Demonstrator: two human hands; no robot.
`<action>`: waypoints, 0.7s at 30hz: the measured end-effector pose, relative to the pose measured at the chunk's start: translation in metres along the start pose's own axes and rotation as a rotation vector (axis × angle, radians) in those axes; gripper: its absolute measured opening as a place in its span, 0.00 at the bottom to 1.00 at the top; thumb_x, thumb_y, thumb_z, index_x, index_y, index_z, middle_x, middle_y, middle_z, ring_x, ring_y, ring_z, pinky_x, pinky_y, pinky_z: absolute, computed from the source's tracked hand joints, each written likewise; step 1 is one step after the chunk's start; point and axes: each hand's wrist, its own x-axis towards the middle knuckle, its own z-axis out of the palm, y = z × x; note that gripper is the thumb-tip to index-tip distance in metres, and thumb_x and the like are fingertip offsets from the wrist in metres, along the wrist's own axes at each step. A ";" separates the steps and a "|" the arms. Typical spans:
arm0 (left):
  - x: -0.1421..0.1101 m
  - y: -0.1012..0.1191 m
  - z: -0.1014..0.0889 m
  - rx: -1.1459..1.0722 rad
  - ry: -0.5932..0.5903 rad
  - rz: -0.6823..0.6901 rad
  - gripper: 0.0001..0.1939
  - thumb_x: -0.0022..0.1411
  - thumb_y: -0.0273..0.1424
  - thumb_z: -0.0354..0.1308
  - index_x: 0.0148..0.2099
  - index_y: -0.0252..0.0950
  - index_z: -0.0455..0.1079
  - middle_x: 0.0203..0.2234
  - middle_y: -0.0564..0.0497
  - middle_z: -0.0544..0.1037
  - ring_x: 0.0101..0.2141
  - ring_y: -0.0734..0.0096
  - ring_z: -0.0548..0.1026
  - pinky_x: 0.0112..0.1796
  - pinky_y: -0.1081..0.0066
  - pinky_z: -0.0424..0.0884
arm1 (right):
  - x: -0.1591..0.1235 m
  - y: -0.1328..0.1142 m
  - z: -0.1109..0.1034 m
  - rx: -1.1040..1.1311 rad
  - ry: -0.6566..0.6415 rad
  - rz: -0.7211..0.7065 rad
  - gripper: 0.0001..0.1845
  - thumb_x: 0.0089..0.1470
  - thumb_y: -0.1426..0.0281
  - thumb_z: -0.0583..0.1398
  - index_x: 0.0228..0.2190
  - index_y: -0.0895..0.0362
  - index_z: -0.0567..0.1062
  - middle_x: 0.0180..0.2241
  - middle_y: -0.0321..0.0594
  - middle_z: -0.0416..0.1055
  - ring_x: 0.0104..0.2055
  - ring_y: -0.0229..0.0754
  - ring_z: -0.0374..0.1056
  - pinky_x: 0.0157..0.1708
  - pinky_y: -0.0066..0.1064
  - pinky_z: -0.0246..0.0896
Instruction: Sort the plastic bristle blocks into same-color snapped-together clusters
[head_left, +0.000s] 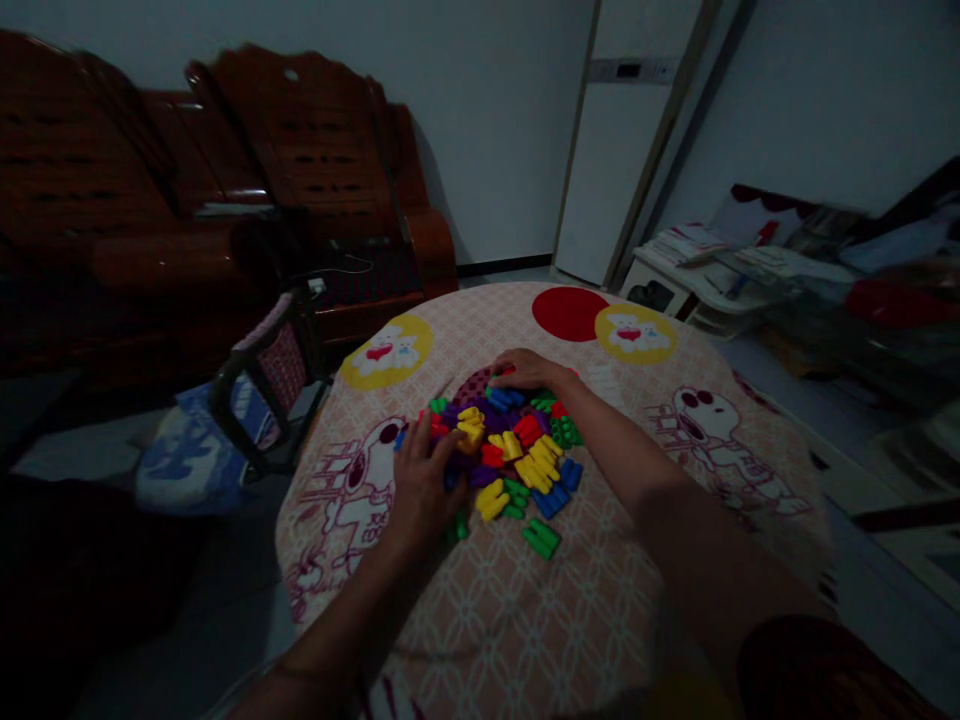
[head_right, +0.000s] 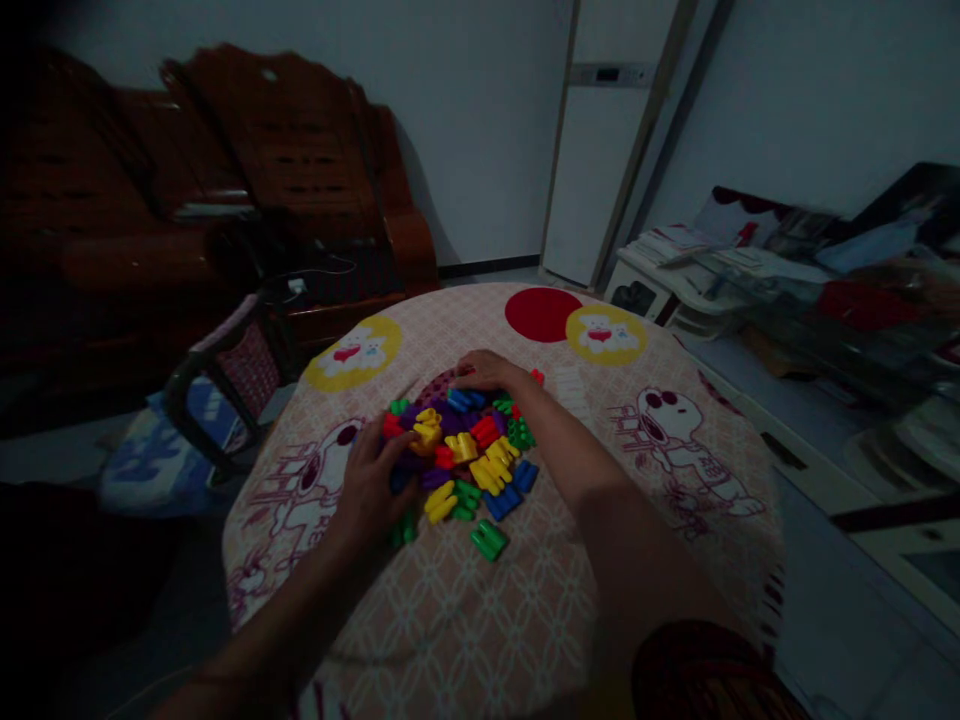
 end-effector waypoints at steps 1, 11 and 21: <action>0.008 -0.006 0.000 -0.030 -0.001 -0.025 0.27 0.57 0.33 0.59 0.60 0.39 0.71 0.71 0.39 0.55 0.69 0.39 0.54 0.64 0.41 0.58 | -0.010 -0.003 -0.002 0.039 -0.028 -0.012 0.14 0.53 0.63 0.66 0.38 0.58 0.83 0.38 0.39 0.80 0.39 0.41 0.72 0.41 0.28 0.62; 0.086 0.014 0.017 -0.334 -0.057 0.072 0.28 0.59 0.36 0.56 0.61 0.36 0.71 0.63 0.41 0.70 0.63 0.51 0.67 0.64 0.52 0.61 | -0.124 -0.027 0.005 0.478 0.309 0.022 0.16 0.52 0.62 0.63 0.40 0.57 0.82 0.40 0.40 0.81 0.44 0.43 0.75 0.46 0.33 0.67; 0.122 0.014 0.036 -0.581 -0.109 -0.001 0.25 0.59 0.42 0.56 0.53 0.35 0.77 0.51 0.44 0.81 0.52 0.55 0.76 0.57 0.57 0.69 | -0.168 0.016 0.044 0.328 0.865 0.457 0.23 0.59 0.59 0.59 0.52 0.55 0.78 0.58 0.47 0.73 0.62 0.48 0.67 0.65 0.45 0.56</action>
